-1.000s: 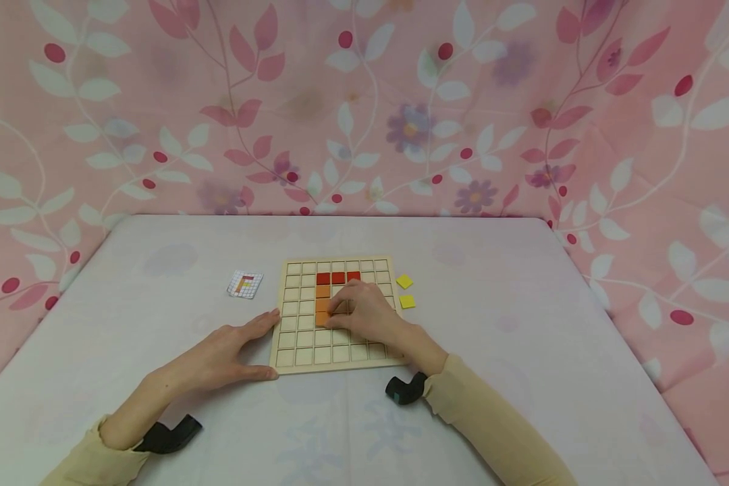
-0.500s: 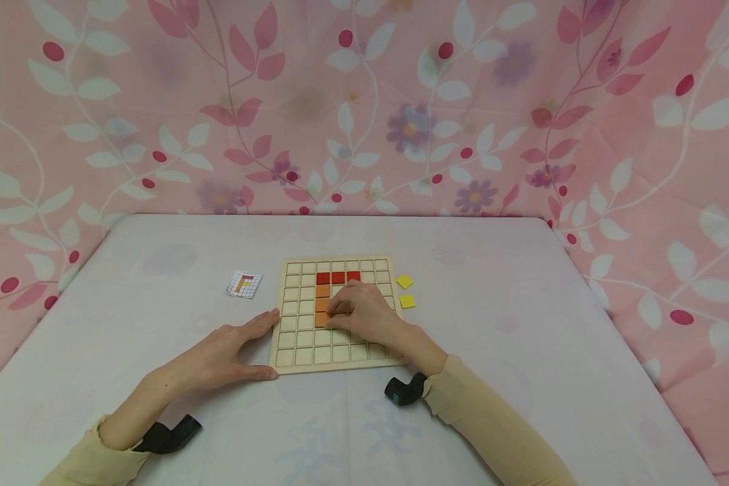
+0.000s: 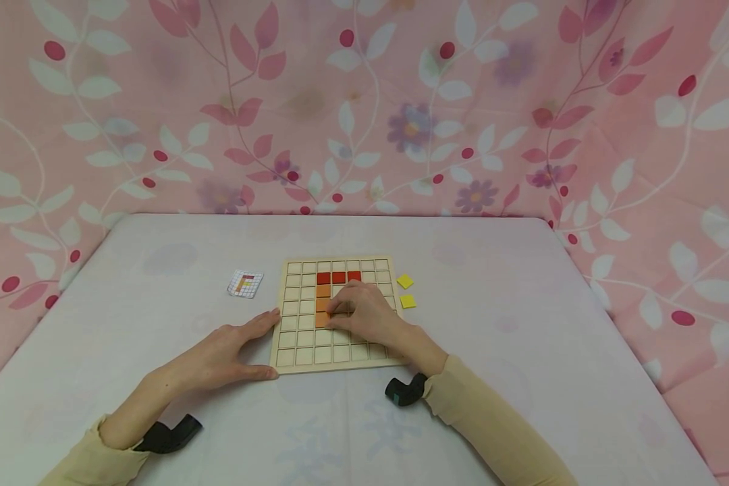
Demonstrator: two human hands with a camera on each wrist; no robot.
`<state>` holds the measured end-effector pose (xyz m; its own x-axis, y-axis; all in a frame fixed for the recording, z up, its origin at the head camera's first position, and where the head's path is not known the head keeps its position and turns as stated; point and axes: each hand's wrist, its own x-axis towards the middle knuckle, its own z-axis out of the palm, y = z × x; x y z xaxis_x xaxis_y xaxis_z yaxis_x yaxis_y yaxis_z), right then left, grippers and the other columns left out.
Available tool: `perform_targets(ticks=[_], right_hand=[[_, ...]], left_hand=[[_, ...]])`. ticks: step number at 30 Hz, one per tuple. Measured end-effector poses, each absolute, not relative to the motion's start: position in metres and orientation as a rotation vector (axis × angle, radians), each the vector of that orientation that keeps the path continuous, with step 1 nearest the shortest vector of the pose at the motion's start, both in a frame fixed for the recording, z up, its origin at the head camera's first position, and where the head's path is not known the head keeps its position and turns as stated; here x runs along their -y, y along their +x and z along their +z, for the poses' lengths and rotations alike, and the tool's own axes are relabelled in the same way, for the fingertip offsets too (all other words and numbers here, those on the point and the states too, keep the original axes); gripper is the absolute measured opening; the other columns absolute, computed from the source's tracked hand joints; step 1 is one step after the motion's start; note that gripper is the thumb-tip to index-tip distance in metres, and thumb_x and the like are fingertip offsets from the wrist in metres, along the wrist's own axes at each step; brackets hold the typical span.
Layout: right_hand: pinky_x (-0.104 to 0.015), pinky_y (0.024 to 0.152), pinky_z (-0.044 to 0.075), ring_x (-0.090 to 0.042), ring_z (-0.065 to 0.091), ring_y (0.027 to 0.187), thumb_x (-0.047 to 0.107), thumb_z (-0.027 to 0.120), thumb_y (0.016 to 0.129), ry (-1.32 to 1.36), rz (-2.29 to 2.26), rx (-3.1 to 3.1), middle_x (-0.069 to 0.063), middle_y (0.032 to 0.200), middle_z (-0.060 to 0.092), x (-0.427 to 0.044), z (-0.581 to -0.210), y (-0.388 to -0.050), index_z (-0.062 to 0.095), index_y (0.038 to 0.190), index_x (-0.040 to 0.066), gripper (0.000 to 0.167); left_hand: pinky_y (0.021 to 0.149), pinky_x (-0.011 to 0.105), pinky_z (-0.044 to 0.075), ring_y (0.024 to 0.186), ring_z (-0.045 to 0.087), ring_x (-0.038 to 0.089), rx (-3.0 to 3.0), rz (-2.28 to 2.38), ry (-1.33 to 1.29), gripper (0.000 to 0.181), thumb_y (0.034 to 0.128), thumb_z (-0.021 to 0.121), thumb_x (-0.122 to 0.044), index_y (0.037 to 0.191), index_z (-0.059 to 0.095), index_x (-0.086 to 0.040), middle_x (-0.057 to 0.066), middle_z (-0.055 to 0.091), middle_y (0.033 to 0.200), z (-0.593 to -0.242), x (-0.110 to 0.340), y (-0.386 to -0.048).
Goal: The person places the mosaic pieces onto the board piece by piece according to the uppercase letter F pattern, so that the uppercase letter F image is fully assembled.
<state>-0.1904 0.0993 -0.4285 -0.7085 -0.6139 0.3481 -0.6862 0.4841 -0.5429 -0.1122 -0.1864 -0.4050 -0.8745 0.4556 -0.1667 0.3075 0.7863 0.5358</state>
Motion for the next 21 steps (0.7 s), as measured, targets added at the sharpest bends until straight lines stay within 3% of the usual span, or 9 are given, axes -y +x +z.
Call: perform_targets(ticks=[21], right_hand=[[-0.031, 0.082, 0.047, -0.014, 0.062, 0.092, 0.024, 0.088, 0.077, 1.157, 1.073, 2.631, 0.007, 0.09, 0.075, -0.1012, -0.4252, -0.1892, 0.08, 0.092, 0.016, 0.019]], left_hand=[[0.112, 0.058, 0.035, 0.145, 0.036, 0.035, -2.69, 0.741, 0.591, 0.097, 0.0798, 0.08, -0.05, 0.156, 0.035, -0.011, 0.01, 0.035, 0.161, -0.4044, 0.1861, -0.1117]])
